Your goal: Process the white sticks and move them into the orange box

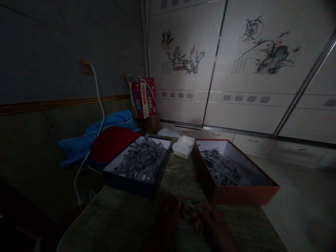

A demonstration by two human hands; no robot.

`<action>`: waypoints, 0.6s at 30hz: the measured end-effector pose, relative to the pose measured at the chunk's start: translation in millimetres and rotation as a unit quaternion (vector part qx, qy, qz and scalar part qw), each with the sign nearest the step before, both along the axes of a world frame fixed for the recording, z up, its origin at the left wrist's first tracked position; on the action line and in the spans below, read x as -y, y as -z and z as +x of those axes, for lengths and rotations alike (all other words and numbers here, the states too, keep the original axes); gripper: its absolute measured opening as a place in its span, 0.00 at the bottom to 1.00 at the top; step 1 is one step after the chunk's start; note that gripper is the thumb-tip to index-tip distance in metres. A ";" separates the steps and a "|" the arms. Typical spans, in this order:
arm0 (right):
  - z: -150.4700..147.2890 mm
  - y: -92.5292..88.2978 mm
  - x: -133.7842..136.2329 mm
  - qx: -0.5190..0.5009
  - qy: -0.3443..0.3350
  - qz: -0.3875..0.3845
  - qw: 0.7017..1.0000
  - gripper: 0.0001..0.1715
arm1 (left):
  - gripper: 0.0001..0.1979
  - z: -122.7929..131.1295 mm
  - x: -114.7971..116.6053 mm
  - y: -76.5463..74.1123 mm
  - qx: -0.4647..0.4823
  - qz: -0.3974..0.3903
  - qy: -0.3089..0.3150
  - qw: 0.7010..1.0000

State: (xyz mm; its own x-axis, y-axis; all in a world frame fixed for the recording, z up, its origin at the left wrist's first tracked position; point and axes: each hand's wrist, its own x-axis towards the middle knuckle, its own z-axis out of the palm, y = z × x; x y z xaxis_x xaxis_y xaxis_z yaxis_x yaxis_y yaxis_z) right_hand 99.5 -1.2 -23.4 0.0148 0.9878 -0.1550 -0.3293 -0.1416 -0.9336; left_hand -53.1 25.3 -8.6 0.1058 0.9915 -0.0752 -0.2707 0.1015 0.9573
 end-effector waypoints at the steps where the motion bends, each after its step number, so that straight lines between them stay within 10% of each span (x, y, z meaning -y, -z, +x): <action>1: 0.2 2.3 0.8 0.039 0.002 0.008 0.999 0.22 | 0.21 -0.5 0.7 -2.3 -0.003 0.001 -0.008 1.000; 7: 4.7 1.7 5.5 0.272 0.035 0.098 0.957 0.26 | 0.19 -2.2 0.9 -3.1 0.048 -0.009 0.000 0.999; 18: 4.9 -7.2 5.1 0.258 0.027 0.109 0.960 0.18 | 0.19 -0.1 0.7 -4.9 0.072 -0.044 -0.049 0.995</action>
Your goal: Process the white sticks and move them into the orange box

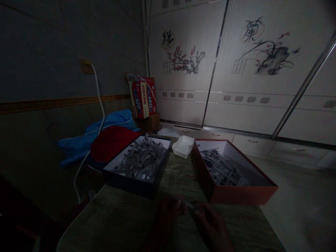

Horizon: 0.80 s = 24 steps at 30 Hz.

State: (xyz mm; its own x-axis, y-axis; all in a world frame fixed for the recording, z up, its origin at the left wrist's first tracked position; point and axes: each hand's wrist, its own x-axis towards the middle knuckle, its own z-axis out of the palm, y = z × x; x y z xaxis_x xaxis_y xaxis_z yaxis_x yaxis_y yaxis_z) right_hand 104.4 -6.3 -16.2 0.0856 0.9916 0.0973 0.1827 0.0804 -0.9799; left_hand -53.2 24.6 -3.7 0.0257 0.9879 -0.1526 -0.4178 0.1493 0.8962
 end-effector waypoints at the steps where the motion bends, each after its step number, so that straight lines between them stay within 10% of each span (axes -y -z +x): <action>1: -0.3 -2.0 0.3 0.010 0.004 0.002 1.000 0.19 | 0.20 0.2 0.1 -0.2 0.007 -0.002 -0.001 1.000; 24: -1.2 2.3 0.8 0.051 0.000 0.039 0.998 0.18 | 0.21 2.4 -7.6 9.7 0.033 -0.032 -0.020 0.999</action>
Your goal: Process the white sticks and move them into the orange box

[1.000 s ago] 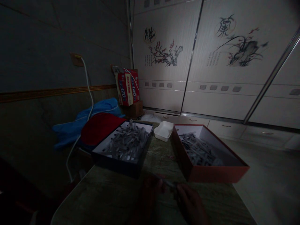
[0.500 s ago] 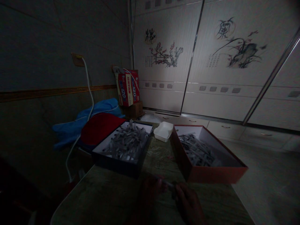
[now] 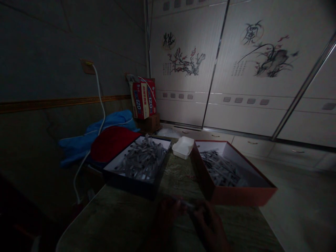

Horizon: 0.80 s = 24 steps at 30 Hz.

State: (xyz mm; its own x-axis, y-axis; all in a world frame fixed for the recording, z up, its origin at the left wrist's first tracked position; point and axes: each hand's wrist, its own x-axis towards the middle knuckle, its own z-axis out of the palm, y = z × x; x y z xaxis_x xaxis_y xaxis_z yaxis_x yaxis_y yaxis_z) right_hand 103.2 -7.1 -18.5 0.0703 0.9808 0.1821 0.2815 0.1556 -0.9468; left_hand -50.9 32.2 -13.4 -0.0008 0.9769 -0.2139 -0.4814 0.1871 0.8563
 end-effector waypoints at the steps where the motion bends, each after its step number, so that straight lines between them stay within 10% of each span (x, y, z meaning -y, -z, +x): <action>1: -0.1 -0.6 0.4 -0.001 0.007 -0.003 1.000 0.20 | 0.21 0.2 0.6 -0.3 0.006 0.002 -0.002 1.000; 24: -3.3 -7.8 2.1 0.025 0.012 -0.012 1.000 0.20 | 0.20 -1.3 2.1 0.0 0.016 0.004 0.006 1.000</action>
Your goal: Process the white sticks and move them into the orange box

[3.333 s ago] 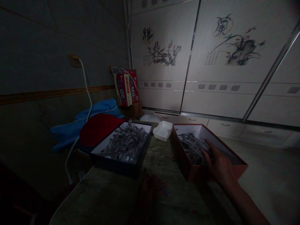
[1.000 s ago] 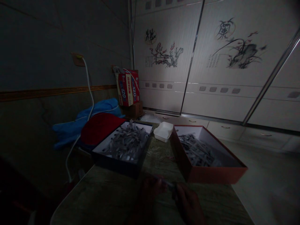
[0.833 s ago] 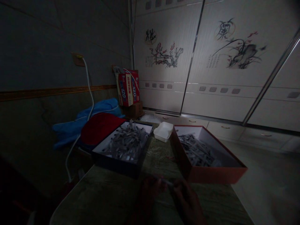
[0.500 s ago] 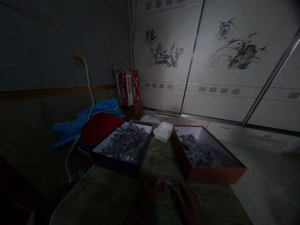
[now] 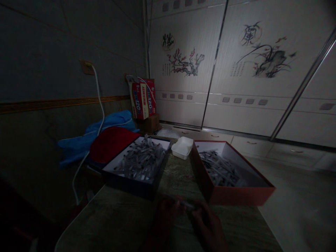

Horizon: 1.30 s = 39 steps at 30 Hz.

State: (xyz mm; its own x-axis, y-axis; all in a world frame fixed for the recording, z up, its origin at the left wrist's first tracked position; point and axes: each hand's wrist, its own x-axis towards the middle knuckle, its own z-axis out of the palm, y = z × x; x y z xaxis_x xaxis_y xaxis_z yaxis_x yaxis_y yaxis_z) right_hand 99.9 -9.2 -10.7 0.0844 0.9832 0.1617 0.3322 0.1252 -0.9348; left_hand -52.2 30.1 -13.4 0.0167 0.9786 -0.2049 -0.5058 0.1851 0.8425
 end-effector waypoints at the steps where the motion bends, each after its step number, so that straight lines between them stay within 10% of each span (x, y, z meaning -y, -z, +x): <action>1: 0.0 0.3 -0.2 0.003 0.003 0.000 1.000 0.19 | 0.20 -0.4 -0.1 1.2 -0.003 0.003 0.003 1.000; 39: 1.0 15.9 -1.5 0.000 0.022 0.045 0.999 0.25 | 0.22 1.4 -5.9 4.2 0.000 -0.002 -0.001 1.000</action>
State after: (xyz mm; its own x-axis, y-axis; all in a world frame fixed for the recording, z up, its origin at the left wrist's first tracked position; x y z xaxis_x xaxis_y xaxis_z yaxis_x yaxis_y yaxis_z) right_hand 100.8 -7.6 -26.7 0.1271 0.9600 0.2496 0.3401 0.1943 -0.9201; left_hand -50.8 36.0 -17.6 0.0152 0.9779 -0.2085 -0.5060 0.1874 0.8419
